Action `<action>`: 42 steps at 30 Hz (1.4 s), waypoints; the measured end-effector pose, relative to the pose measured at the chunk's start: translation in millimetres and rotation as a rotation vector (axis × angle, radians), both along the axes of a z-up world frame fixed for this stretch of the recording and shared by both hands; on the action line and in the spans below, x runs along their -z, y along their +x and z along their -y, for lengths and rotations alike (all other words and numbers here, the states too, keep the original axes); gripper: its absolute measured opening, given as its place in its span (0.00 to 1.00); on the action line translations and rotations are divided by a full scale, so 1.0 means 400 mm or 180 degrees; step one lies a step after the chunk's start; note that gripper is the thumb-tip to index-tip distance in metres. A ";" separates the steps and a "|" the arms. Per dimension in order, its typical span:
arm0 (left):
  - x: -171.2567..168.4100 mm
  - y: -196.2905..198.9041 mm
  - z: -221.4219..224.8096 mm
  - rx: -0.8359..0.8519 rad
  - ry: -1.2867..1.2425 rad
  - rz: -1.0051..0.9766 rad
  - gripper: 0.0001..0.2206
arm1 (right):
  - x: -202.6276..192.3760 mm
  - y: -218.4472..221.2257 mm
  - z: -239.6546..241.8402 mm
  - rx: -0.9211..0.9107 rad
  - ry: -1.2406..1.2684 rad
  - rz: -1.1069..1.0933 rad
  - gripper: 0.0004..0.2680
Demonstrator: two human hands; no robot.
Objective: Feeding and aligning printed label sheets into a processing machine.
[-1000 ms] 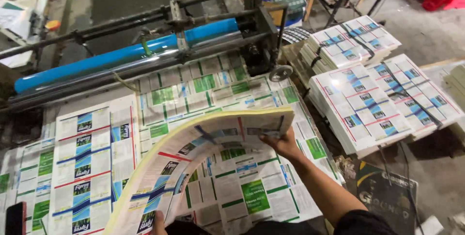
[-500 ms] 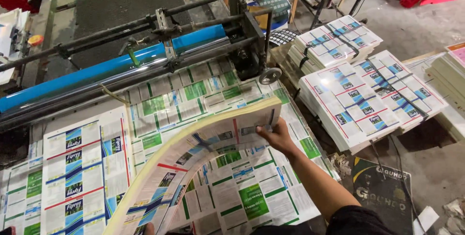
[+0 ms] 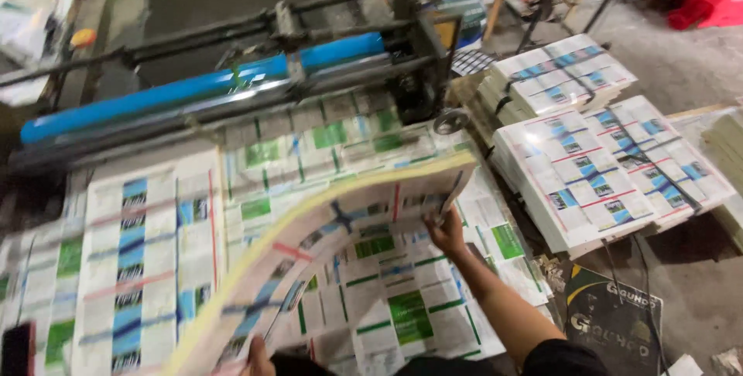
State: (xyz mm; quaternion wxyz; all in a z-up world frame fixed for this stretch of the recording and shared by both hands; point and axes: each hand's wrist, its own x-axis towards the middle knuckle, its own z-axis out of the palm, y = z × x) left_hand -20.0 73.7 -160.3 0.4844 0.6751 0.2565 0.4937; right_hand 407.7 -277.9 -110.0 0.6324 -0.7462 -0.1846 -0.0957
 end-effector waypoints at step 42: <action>-0.176 -0.110 0.451 -0.0898 -0.2746 -0.0531 0.24 | -0.312 -0.029 -0.163 -0.0807 -0.3975 -0.0077 0.20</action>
